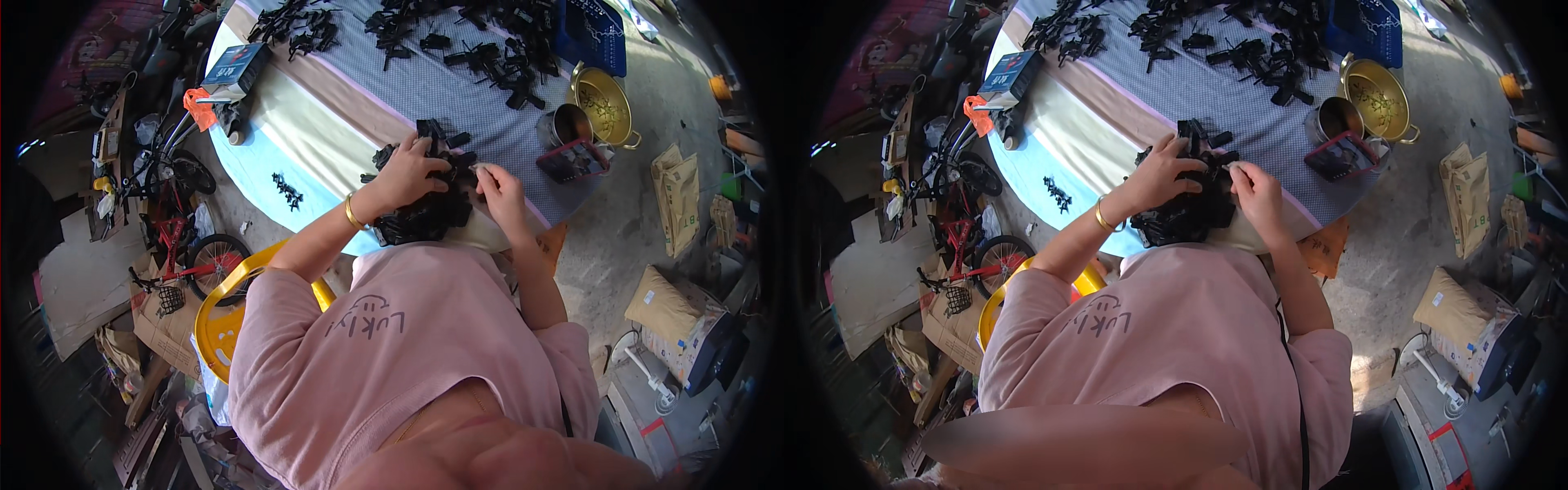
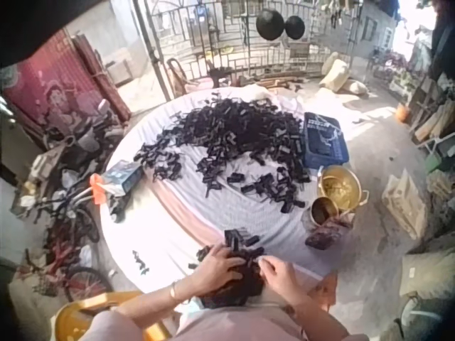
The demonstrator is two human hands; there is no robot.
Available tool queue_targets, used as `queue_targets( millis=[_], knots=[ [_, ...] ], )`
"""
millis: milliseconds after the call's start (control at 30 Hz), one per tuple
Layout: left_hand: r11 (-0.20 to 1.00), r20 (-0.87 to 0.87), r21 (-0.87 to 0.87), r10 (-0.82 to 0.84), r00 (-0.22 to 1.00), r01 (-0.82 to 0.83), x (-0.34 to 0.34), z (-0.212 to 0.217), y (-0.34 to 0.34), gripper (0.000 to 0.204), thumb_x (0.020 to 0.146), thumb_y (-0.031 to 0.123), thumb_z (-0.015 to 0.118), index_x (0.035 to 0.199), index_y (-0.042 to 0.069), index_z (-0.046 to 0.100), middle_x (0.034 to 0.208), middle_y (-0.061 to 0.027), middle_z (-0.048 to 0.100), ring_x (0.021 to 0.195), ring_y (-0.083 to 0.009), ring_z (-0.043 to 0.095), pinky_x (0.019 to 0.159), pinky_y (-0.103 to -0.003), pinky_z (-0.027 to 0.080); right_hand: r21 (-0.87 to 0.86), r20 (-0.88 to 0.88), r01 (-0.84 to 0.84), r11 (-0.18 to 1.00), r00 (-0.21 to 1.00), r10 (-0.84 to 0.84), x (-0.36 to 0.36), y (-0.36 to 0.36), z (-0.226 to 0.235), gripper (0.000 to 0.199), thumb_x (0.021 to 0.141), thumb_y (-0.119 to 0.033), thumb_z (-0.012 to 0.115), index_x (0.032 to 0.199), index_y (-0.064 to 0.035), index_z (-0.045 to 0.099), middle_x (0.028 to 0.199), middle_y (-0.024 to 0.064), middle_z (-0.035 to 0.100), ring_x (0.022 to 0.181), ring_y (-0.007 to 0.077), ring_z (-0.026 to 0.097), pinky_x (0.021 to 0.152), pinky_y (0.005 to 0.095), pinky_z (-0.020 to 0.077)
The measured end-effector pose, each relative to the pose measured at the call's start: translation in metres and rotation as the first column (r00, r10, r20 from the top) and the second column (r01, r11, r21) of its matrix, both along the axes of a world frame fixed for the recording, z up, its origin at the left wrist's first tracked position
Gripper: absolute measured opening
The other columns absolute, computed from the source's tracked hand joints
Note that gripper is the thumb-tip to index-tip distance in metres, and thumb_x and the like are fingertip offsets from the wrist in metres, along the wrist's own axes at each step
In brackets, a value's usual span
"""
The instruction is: Assembling small pieces of black artificial foliage by hand.
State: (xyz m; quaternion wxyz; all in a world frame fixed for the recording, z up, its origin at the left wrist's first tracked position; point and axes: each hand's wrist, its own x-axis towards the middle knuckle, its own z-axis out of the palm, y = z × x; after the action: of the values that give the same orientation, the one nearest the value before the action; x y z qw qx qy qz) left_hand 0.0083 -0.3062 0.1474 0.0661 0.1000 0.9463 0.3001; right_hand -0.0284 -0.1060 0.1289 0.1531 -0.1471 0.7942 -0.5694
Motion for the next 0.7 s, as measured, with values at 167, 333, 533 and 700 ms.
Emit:
queue_targets(
  millis=[167,333,533,700],
  knots=[
    [0.999,-0.109,0.054,0.013,0.994,-0.007,-0.107,-0.044,0.004,0.050,0.067,0.029,0.070,0.113,0.015,0.054,0.119,-0.0221,0.045,0.117,-0.0410,0.035,0.097,-0.043,0.033,0.032,0.088,-0.021,0.999,0.996,0.018,0.000,0.012,0.002,0.016,0.084,-0.012,0.054,0.091,0.0010,0.061,0.059,0.0059,0.057,0.053,0.0116,0.054,0.050,0.0240,0.0417],
    [0.983,-0.205,-0.147,0.081,0.975,-0.113,-0.207,-0.068,0.056,0.079,0.062,0.045,0.072,0.129,0.023,0.037,0.137,-0.0182,0.026,0.129,-0.0420,0.015,0.096,-0.064,0.019,0.080,0.140,-0.089,0.993,0.987,0.077,0.012,0.000,0.013,0.016,0.084,-0.012,0.054,0.090,0.0013,0.061,0.064,0.0085,0.059,0.055,0.0131,0.055,0.052,0.0256,0.0428],
    [0.917,-0.055,-0.396,-0.084,0.995,0.056,-0.239,-0.081,0.096,0.071,0.065,0.063,0.059,0.127,0.032,0.043,0.144,-0.0116,0.017,0.130,-0.0434,0.011,0.093,-0.070,0.012,0.076,0.038,-0.056,0.996,0.998,0.053,0.013,0.011,0.000,0.015,0.084,-0.010,0.053,0.091,0.0003,0.062,0.063,0.0048,0.056,0.056,0.0078,0.052,0.052,0.0217,0.0409],
    [0.902,0.019,-0.425,-0.083,0.996,0.083,-0.237,-0.079,0.082,0.061,0.069,0.055,0.059,0.123,0.029,0.049,0.141,-0.0061,0.024,0.121,-0.0417,0.029,0.092,-0.067,0.019,0.129,0.064,-0.020,0.992,0.998,0.012,0.013,0.022,-0.007,0.016,0.083,-0.012,0.055,0.090,0.0000,0.062,0.061,0.0045,0.056,0.055,0.0084,0.051,0.051,0.0226,0.0401]
  ],
)
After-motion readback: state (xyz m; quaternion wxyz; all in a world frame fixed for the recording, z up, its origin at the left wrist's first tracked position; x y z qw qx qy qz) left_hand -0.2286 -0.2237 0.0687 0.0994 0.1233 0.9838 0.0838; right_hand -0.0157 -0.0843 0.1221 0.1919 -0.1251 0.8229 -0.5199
